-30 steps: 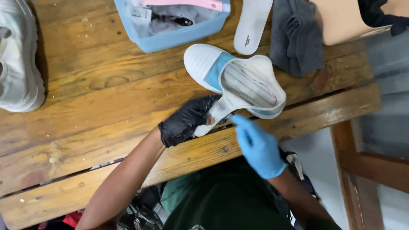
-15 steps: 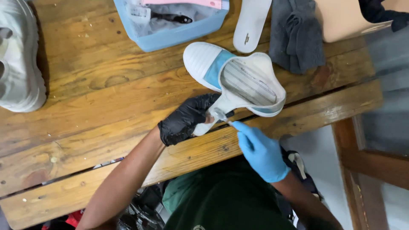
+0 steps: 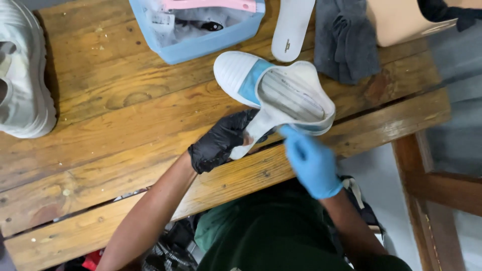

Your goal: Cleaning the upper part of a white sneaker by scrubbing it with a brush and soapy water and wiping it with a cloth.

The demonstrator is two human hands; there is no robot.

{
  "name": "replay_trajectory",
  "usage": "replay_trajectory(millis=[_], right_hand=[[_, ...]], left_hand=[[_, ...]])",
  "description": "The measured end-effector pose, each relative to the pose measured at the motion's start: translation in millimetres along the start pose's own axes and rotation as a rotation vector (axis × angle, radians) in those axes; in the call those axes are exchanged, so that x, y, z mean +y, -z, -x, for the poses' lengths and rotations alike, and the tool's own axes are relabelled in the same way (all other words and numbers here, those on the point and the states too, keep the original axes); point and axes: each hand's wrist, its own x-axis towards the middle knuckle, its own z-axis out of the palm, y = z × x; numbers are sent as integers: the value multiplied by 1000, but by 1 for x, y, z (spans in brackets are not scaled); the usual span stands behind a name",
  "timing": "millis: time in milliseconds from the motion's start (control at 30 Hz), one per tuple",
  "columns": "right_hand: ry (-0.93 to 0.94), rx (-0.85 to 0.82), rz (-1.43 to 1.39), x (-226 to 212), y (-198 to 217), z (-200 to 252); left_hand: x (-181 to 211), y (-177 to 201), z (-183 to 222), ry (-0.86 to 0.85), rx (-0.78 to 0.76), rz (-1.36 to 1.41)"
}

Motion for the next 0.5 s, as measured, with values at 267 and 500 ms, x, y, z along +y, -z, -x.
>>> replay_trajectory(millis=[267, 500], right_hand=[[40, -15, 42, -1, 2, 3], [51, 106, 154, 31, 5, 13]], left_hand=[[-11, 7, -13, -17, 7, -56], [-1, 0, -7, 25, 27, -54]])
